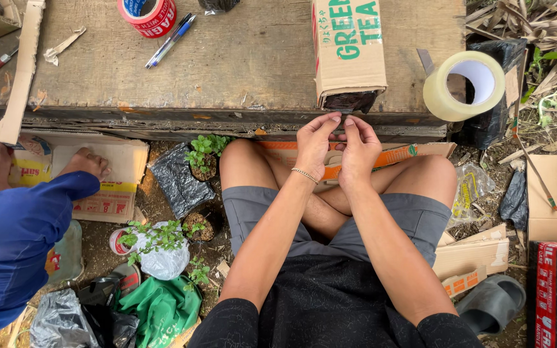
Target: The person assembles a small cardboard box by folding its flaps and securing them with clear tape. They then place a small potted plant inside the box and cut a piece of cardboard to create a lid, which they place on top.
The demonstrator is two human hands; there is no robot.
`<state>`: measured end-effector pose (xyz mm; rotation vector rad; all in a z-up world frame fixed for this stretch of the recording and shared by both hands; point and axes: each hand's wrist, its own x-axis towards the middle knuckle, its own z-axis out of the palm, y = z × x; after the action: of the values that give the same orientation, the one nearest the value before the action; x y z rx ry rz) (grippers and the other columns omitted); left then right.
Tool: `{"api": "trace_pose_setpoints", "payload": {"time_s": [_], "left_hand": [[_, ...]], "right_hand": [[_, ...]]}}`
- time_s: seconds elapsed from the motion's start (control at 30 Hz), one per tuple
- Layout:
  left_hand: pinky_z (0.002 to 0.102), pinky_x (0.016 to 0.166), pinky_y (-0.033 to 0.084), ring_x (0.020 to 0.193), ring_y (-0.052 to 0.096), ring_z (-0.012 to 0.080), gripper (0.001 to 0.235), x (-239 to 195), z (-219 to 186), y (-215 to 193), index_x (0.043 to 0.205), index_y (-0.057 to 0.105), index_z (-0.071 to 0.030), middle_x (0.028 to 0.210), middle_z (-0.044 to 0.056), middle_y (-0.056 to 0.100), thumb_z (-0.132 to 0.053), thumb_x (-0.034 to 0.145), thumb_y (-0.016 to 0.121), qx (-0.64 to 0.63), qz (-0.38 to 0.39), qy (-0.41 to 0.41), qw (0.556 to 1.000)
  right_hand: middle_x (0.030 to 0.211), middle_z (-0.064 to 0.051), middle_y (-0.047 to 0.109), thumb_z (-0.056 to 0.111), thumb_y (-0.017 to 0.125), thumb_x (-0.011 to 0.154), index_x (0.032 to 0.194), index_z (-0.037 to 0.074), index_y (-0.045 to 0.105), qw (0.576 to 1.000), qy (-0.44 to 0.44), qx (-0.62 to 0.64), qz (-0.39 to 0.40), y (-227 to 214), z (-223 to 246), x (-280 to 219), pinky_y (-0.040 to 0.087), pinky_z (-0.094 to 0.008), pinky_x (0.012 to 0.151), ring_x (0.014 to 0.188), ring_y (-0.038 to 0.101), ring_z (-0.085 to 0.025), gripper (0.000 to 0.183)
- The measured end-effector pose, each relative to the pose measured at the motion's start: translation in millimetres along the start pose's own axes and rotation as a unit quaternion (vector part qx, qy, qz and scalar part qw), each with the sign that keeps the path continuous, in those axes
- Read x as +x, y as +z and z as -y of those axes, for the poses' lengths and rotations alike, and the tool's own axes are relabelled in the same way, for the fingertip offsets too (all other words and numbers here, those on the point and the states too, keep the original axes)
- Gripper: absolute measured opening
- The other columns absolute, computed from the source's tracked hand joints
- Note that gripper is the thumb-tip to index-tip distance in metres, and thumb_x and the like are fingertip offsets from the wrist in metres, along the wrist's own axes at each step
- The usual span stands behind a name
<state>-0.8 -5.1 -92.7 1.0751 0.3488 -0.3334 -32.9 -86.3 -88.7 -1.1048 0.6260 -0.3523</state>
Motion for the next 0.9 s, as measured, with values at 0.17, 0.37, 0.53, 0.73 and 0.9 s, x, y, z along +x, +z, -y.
{"api": "trace_pose_setpoints", "payload": {"time_s": [0.17,0.37,0.53,0.73,0.9], "left_hand": [[0.022,0.059,0.043,0.07,0.055,0.0047,0.02,-2.5,1.8,6.3,0.106,0.079,-0.01,0.085,-0.004,0.071,-0.021,0.09,0.073,-0.001,0.006,-0.015,1.0],[0.022,0.059,0.043,0.07,0.055,0.0044,0.017,-0.4,-1.2,6.5,0.102,0.079,-0.009,0.083,-0.004,0.07,-0.022,0.09,0.075,-0.004,0.003,-0.014,1.0],[0.022,0.058,0.041,0.068,0.056,0.0051,0.021,-3.6,1.0,6.1,0.101,0.078,-0.009,0.08,-0.004,0.069,-0.025,0.088,0.079,-0.01,0.002,-0.014,1.0],[0.021,0.053,0.038,0.065,0.054,0.0034,0.018,-3.2,-6.9,7.3,0.095,0.076,-0.011,0.079,-0.006,0.067,-0.026,0.086,0.08,-0.034,0.004,-0.057,0.998],[0.021,0.05,0.036,0.063,0.052,0.0024,0.015,-4.1,-7.2,3.0,0.089,0.072,-0.013,0.076,-0.008,0.061,-0.025,0.089,0.079,-0.067,0.037,-0.095,0.993]], "right_hand": [[0.084,-0.001,0.069,0.015,0.074,0.096,0.103,0.002,0.072,0.999,0.041,0.03,0.014,1.5,10.4,8.2,0.051,-0.024,0.057,0.067,0.06,-0.007,0.014],[0.081,-0.001,0.066,0.013,0.073,0.095,0.096,0.005,0.068,0.996,0.055,0.066,0.025,3.8,11.0,12.3,0.053,-0.024,0.058,0.066,0.06,-0.007,0.01],[0.083,0.001,0.066,0.012,0.071,0.096,0.099,0.005,0.069,0.999,0.012,0.031,0.014,0.9,3.8,6.0,0.048,-0.022,0.056,0.067,0.057,-0.005,0.008],[0.085,0.001,0.069,0.013,0.068,0.098,0.101,0.004,0.068,0.993,-0.108,-0.049,0.004,4.3,-2.5,-3.3,0.049,-0.021,0.057,0.069,0.061,-0.006,0.01],[0.091,-0.006,0.067,0.008,0.069,0.102,0.1,0.0,0.068,0.969,-0.216,-0.118,0.005,-2.6,-12.0,-6.7,0.052,-0.024,0.061,0.071,0.065,-0.01,0.009]]}}
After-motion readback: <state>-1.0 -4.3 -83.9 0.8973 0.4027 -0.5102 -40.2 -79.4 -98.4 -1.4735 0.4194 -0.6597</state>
